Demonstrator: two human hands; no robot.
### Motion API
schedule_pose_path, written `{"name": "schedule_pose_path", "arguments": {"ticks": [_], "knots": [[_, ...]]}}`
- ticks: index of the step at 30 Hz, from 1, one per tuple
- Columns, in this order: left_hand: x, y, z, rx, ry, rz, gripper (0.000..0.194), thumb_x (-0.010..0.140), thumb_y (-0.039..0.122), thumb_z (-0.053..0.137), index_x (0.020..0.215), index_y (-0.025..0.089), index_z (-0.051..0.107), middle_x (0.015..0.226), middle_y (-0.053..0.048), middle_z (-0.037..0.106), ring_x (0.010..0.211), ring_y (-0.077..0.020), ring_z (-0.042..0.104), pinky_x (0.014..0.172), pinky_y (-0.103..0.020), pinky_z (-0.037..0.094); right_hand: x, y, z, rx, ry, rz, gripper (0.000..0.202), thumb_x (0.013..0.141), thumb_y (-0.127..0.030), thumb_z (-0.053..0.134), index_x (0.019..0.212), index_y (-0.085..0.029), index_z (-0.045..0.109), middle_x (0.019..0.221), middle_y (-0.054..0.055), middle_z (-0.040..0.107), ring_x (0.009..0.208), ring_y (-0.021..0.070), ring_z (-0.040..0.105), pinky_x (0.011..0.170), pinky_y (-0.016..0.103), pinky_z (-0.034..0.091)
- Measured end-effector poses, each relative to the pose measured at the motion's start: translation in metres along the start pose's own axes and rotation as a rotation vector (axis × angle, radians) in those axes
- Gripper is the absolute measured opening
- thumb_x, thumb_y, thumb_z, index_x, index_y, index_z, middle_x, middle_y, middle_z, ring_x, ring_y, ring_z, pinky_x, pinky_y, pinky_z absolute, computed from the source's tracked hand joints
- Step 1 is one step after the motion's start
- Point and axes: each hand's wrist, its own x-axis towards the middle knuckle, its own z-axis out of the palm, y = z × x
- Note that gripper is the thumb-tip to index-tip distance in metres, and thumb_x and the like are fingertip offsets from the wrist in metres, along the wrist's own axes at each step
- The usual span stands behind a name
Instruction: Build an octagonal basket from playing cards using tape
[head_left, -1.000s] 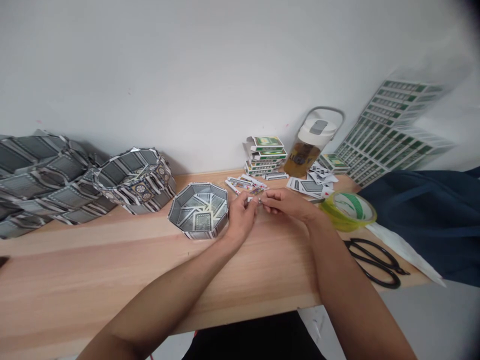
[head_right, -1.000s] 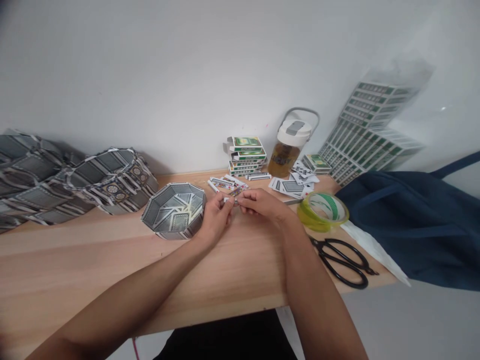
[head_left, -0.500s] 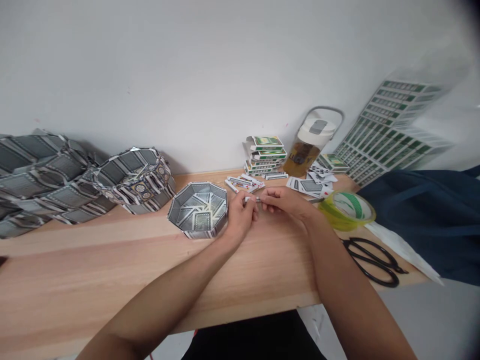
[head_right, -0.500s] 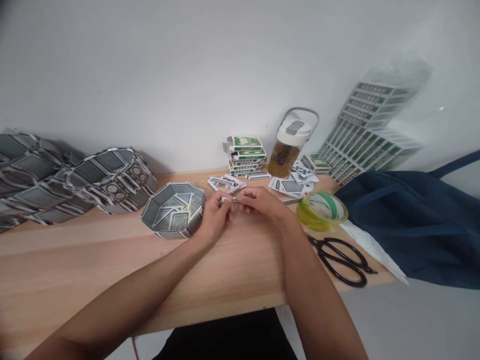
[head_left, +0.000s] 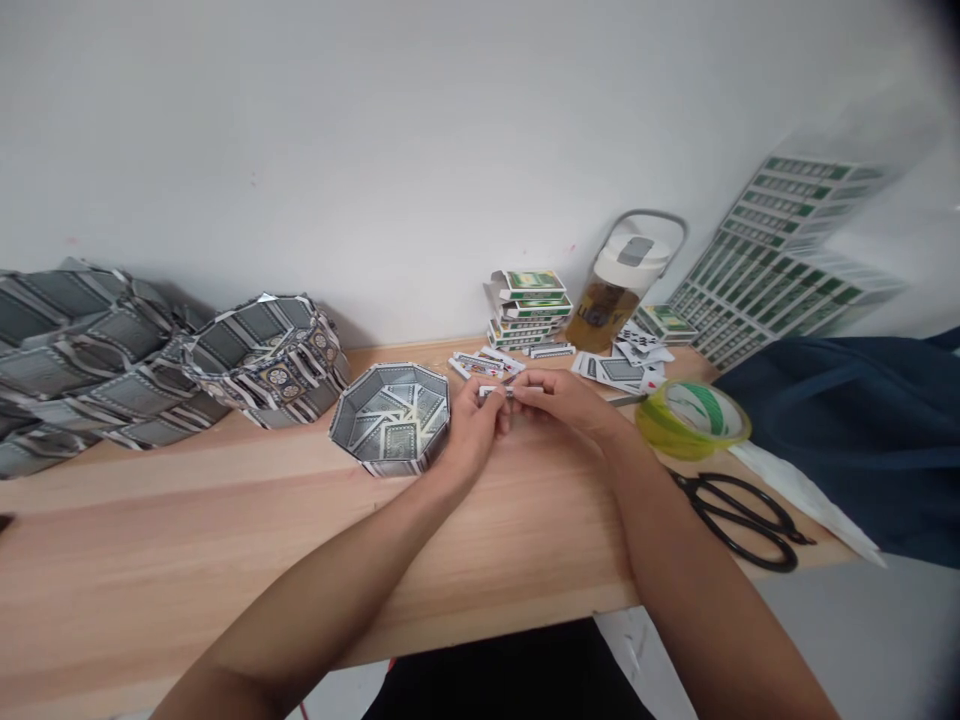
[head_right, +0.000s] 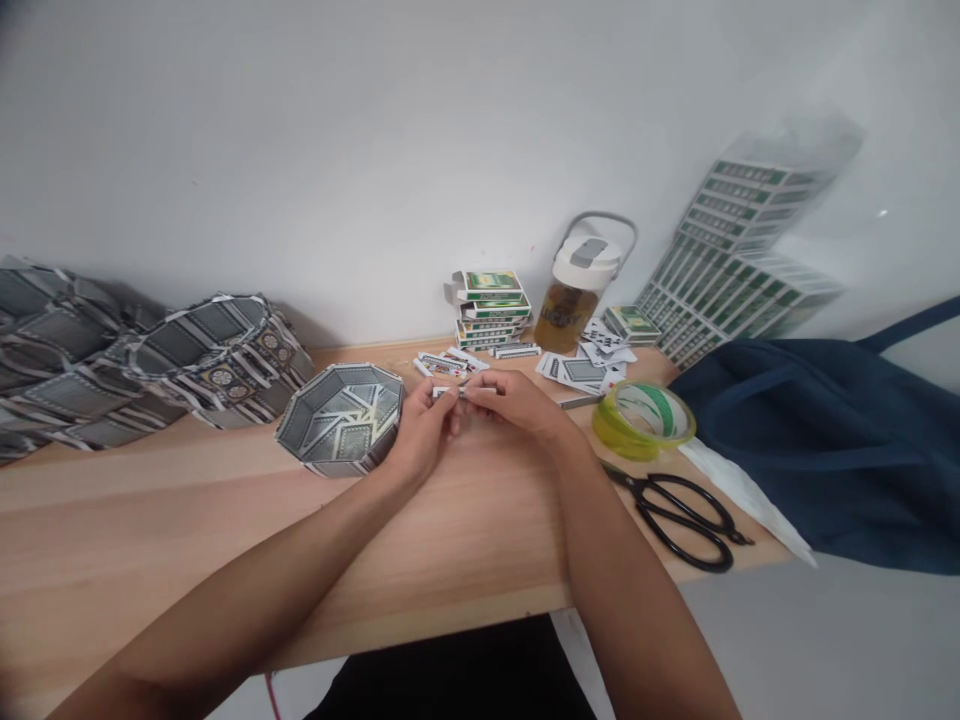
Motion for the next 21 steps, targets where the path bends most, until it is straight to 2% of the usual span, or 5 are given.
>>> {"name": "schedule_pose_path", "arguments": {"ticks": [7,11,15,19,21], "knots": [[0.0046,0.0065,-0.0006,-0.101,0.069,-0.03,0.018,0.075,0.027,0.061,0.075,0.02,0.044,0.05,0.008,0.049,0.036,-0.0048,0.036,0.036,-0.017,0.023,0.0007,-0.0003,0.0021,-0.037,0.089,-0.11,0.034,0.084,-0.038,0.061,0.114,-0.023,0.061,0.091,0.001,0.062,0.069,0.0123,0.055,0.06,0.025,0.045],[0.0057,0.0072,-0.001,-0.132,0.071,-0.033,0.018,0.074,0.025,0.062,0.073,0.019,0.045,0.05,0.007,0.048,0.036,-0.0047,0.035,0.036,-0.018,0.021,0.0023,0.0025,0.0024,0.0,0.097,-0.15,0.03,0.085,-0.038,0.059,0.11,-0.022,0.063,0.095,0.002,0.063,0.071,0.0134,0.055,0.06,0.026,0.048],[0.0058,0.0073,-0.001,-0.157,0.063,-0.048,0.016,0.073,0.024,0.062,0.073,0.019,0.046,0.05,0.007,0.049,0.036,-0.0049,0.035,0.035,-0.018,0.02,0.0032,0.0042,0.0027,0.002,0.12,-0.148,0.03,0.084,-0.039,0.059,0.107,-0.02,0.066,0.082,0.002,0.062,0.071,0.0149,0.056,0.058,0.026,0.048],[0.0075,0.0086,-0.0031,-0.19,0.064,-0.08,0.017,0.071,0.025,0.061,0.074,0.019,0.046,0.049,0.007,0.048,0.034,-0.0045,0.033,0.035,-0.018,0.018,0.0018,0.0022,0.0038,0.005,0.121,-0.176,0.039,0.085,-0.036,0.059,0.122,-0.024,0.061,0.103,0.004,0.064,0.075,0.0146,0.058,0.061,0.027,0.049],[0.0084,0.0094,-0.0048,-0.204,0.057,-0.102,0.017,0.07,0.025,0.062,0.075,0.019,0.046,0.049,0.008,0.048,0.033,-0.004,0.032,0.035,-0.018,0.018,0.0015,0.0011,0.0047,-0.011,0.109,-0.181,0.038,0.085,-0.036,0.059,0.122,-0.024,0.061,0.106,0.005,0.064,0.077,0.015,0.059,0.062,0.027,0.049]]}}
